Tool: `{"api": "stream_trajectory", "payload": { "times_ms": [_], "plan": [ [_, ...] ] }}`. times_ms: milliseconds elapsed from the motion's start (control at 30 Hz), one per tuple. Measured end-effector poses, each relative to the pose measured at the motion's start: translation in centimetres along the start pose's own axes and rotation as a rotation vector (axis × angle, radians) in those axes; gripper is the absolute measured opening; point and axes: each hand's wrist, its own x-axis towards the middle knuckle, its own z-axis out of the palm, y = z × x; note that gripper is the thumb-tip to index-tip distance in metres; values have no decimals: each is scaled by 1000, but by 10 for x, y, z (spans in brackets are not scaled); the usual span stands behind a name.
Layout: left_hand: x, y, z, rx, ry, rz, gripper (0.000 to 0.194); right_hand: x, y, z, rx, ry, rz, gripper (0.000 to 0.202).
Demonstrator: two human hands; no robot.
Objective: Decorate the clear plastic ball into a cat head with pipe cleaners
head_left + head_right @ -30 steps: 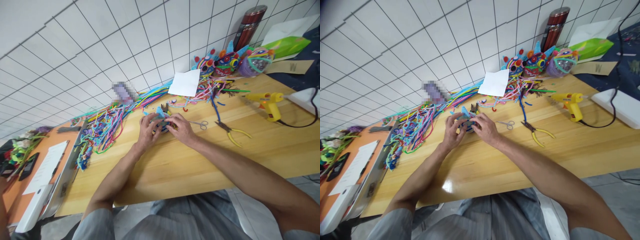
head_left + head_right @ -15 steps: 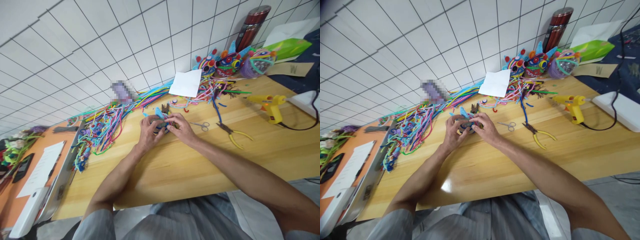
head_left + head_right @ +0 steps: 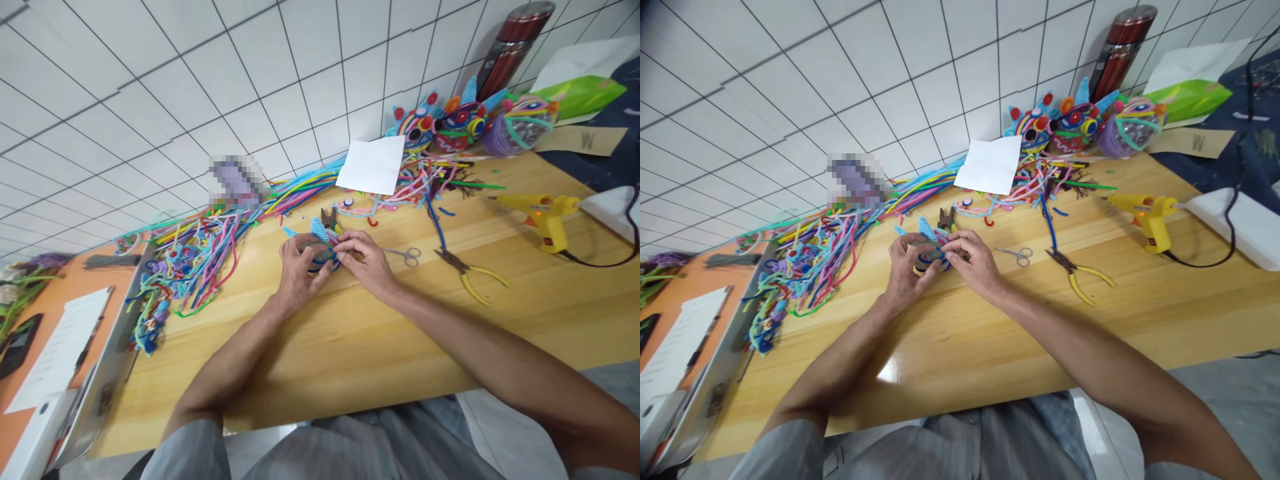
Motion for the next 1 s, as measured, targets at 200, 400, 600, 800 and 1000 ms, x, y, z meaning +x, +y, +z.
{"api": "stream_trajectory", "payload": {
  "times_ms": [200, 400, 600, 800, 1000],
  "plan": [
    [-3, 4, 7, -4, 29, -45, 18, -2, 0, 0, -6, -1, -1, 11],
    [-5, 7, 8, -51, 40, -102, 17, -2, -6, -2, 7, -19, 27, 11],
    [-5, 5, 10, -89, 76, -122, 17, 13, -28, -27, 25, 115, 229, 15],
    [-10, -1, 17, -153, 152, -82, 17, 27, -71, -89, -184, -18, 300, 22],
    [-13, -2, 22, -191, 174, -102, 16, -28, -72, -182, -773, 227, 317, 27]
  ]
}}
